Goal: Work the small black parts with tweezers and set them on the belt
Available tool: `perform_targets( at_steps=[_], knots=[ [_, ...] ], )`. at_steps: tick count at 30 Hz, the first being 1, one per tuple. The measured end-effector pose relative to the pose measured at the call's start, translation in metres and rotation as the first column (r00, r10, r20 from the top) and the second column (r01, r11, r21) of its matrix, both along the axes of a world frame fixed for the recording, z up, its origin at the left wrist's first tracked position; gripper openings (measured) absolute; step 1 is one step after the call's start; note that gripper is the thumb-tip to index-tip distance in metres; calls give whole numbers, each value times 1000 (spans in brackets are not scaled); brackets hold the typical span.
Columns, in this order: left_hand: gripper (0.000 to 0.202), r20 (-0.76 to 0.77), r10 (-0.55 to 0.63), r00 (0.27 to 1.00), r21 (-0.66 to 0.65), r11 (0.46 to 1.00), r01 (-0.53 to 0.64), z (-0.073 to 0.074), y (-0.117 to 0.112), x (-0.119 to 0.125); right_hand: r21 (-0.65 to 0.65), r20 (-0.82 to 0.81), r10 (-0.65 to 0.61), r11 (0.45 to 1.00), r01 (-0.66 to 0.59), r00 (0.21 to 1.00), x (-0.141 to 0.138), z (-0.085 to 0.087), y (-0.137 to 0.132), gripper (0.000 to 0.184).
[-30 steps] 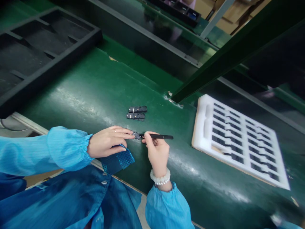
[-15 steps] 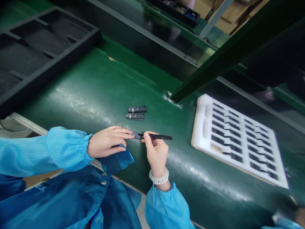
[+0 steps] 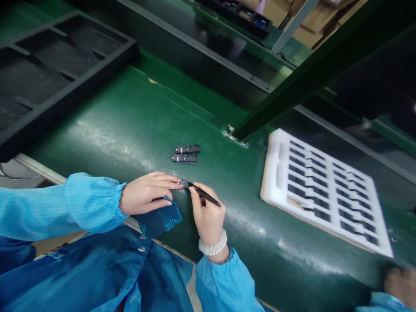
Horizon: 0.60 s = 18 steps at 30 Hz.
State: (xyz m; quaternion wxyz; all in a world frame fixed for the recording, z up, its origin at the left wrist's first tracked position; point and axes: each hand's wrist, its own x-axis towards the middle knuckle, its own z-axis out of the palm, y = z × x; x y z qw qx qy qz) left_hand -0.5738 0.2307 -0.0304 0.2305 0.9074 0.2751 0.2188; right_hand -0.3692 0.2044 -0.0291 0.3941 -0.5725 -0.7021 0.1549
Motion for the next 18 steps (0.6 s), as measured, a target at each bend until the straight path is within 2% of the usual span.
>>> perform_targets(
  at_steps=[3, 6, 7, 9, 12, 15, 18],
  knots=[
    [21, 0, -2, 1000, -13, 1000, 2, -2, 0, -1, -10, -60, -31, 999, 30, 998, 5, -2, -3, 12],
    [20, 8, -10, 1000, -23, 1000, 10, -4, -1, -2, -51, -161, -87, 995, 80, 983, 12, -3, -1, 21],
    [21, 17, -10, 1000, -21, 1000, 11, -4, -1, -2, -51, -145, -50, 998, 43, 988, 14, -3, 1, 24],
    [21, 42, 0, 999, -5, 1000, 0, -4, -3, -3, -33, -20, 112, 993, -112, 994, 16, -2, 6, 27],
    [20, 61, 56, 997, 31, 998, -58, -4, -2, -5, -38, 198, 313, 949, -312, 929, 13, -1, 15, 20],
    [19, 20, 125, 992, 11, 992, -126, -5, 3, -6, -56, 261, 347, 937, -344, 901, 7, -1, 18, 16],
    [17, -40, 117, 992, -26, 993, -118, -5, 11, -7, -9, 219, 308, 949, -314, 926, 5, 0, 14, 13]
  ],
)
